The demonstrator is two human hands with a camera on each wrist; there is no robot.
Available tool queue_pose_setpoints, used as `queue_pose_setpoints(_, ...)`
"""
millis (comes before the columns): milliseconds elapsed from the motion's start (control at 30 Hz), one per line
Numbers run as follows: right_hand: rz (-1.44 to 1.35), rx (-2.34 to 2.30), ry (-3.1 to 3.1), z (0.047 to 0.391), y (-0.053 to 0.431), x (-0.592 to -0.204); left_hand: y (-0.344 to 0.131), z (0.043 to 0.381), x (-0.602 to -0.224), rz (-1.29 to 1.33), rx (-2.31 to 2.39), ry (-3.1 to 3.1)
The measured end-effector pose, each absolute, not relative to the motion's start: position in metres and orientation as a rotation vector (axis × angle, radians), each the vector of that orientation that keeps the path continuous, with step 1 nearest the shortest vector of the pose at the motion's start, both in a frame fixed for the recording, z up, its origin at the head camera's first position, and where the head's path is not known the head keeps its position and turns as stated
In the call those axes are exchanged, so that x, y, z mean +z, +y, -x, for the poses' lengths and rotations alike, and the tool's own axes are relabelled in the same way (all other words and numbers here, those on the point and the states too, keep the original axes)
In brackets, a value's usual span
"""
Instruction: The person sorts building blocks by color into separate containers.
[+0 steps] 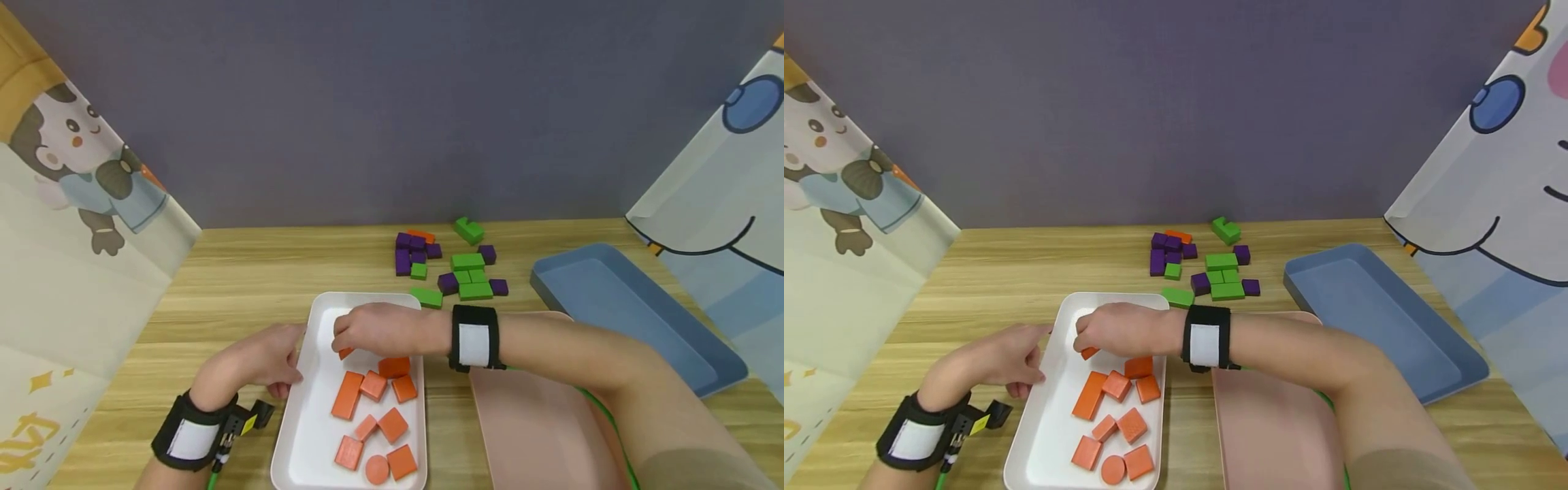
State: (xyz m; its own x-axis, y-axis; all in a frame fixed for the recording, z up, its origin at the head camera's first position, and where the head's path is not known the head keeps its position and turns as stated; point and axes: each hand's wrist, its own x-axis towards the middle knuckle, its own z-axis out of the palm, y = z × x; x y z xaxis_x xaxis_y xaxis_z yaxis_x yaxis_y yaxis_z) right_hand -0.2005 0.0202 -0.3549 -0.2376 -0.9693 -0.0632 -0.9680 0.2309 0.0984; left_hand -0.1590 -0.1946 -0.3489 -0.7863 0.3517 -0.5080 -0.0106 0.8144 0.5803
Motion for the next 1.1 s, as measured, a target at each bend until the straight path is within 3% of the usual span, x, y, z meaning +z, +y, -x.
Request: queue_pose_setpoints(1100,-1.885,-0.250,-2.502,0.194,0.027,-0.365,-0.194,0.159,-0.350,-0.229,0.780,2.365)
